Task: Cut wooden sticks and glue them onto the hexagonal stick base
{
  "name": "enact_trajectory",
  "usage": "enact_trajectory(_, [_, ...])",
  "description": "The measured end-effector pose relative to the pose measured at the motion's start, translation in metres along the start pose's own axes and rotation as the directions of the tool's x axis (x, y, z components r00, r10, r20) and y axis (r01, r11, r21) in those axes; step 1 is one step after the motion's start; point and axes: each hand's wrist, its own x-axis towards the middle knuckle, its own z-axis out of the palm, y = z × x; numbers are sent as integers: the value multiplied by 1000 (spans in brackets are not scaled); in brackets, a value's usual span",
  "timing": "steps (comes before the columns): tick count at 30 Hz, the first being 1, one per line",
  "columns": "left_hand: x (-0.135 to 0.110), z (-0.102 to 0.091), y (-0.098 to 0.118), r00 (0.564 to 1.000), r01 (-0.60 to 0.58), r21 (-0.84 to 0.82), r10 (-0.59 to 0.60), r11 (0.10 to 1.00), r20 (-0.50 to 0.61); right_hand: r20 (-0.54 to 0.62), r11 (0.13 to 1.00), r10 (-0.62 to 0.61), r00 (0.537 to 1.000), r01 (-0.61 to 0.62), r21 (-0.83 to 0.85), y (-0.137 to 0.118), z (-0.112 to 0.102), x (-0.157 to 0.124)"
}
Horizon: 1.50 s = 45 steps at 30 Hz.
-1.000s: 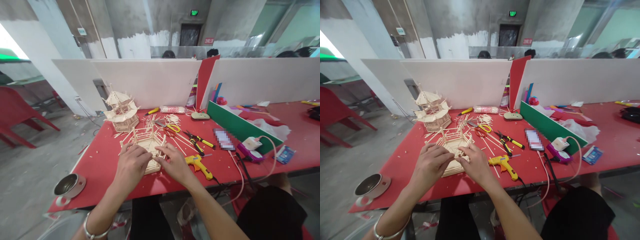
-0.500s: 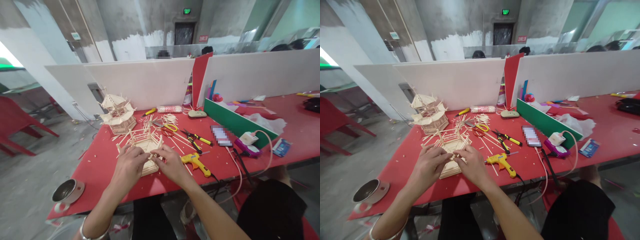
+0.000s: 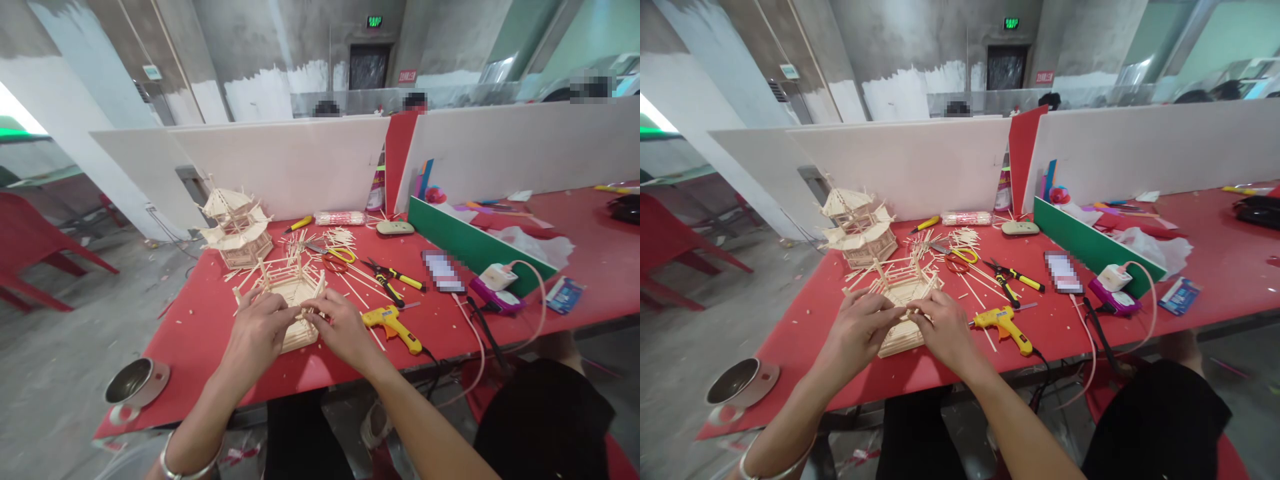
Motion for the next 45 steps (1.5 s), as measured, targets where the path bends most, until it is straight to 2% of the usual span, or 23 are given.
enact_trajectory(17, [-4,5,-3,998,-4,-39,2,999,-59,10,999,13,1000,-13,-30,1,2,-1])
enact_trajectory(30, [-4,7,-6,996,34,-98,-41,995,-75,-11,998,-2,1000,2,-60,0,5,-1])
enact_trajectory(35, [-4,7,-5,992,91,-138,-102,986,-69,-32,995,-59,998,56,-80,1,8,-1])
enact_trajectory(39, [-18,-2,-8,982,162,-162,-175,974,-71,-56,991,-78,995,71,-115,1,9,-2])
enact_trajectory(45, [-62,-16,-15,893,408,-229,-439,884,-101,-48,992,-82,995,77,-97,5,12,-5])
